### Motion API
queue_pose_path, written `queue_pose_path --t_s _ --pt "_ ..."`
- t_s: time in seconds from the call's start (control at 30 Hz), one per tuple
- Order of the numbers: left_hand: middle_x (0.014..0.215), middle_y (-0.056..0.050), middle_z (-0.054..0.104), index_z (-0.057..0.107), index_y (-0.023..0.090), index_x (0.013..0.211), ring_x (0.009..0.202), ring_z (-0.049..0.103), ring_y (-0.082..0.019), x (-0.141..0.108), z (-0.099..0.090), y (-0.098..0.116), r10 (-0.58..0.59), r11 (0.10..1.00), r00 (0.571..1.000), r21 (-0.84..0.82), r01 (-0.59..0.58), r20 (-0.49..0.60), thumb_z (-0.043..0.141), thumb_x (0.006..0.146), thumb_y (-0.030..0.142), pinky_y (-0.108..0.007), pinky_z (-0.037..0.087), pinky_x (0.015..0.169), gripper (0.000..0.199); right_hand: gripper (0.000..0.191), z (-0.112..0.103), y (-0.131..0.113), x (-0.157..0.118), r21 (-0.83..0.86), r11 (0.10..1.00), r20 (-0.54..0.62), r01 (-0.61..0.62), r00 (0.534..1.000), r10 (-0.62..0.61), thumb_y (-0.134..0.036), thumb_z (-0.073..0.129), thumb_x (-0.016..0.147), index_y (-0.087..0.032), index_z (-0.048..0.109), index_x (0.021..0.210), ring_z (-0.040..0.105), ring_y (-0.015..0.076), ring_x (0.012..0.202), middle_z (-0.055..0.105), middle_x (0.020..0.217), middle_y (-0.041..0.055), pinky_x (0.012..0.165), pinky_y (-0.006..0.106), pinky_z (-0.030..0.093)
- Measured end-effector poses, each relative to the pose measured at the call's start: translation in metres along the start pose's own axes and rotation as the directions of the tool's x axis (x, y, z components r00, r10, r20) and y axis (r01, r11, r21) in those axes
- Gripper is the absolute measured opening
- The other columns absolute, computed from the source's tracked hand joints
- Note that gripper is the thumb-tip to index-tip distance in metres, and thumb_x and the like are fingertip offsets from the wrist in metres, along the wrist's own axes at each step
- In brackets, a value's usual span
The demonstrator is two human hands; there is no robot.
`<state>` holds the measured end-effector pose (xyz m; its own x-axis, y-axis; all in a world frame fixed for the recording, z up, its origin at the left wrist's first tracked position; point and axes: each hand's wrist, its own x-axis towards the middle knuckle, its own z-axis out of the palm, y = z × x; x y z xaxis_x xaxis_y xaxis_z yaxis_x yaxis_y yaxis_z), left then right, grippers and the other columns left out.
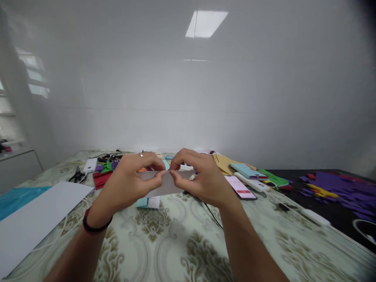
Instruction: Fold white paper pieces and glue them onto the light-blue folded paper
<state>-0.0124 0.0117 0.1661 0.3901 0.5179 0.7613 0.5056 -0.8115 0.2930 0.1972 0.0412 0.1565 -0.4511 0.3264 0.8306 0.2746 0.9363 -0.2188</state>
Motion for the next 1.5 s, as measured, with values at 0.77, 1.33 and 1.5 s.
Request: queue_pose_path --t_s 0.77,1.33,1.5 --pt "0.078 0.000 0.075 0.073 0.021 0.079 0.072 0.067 -0.015 -0.010 -0.046 -0.016 -0.094 0.995 0.995 0.026 0.095 -0.016 0.070 0.085 0.021 -0.025 0.052 0.066 0.007 0.013 -0.026 0.007 -0.006 -0.078 0.996 -0.044 -0.034 0.999 0.031 -0.007 0.062 0.078 -0.020 0.060 0.077 0.058 0.0127 0.070 0.064 0.076 -0.0014 0.068 0.026 0.046" --pt "0.080 0.002 0.074 0.072 0.020 0.084 0.073 0.066 -0.012 0.002 0.008 0.000 0.020 1.000 1.000 0.008 -0.020 0.003 0.069 0.088 0.009 -0.025 0.049 0.072 0.012 0.012 -0.005 0.003 -0.001 0.006 1.000 -0.006 -0.013 1.000 0.013 -0.009 0.065 0.082 -0.020 0.064 0.080 0.061 0.0141 0.073 0.067 0.078 -0.0002 0.070 0.027 0.049" --pt "0.079 0.002 0.073 0.070 0.020 0.083 0.073 0.065 -0.012 0.002 0.009 0.002 0.068 0.998 0.998 0.011 -0.068 -0.017 0.066 0.088 0.008 -0.026 0.048 0.071 0.014 0.012 -0.004 0.002 -0.001 0.028 0.999 -0.018 0.024 1.000 -0.023 -0.008 0.065 0.082 -0.020 0.066 0.081 0.062 0.0138 0.073 0.068 0.079 0.0003 0.070 0.027 0.050"
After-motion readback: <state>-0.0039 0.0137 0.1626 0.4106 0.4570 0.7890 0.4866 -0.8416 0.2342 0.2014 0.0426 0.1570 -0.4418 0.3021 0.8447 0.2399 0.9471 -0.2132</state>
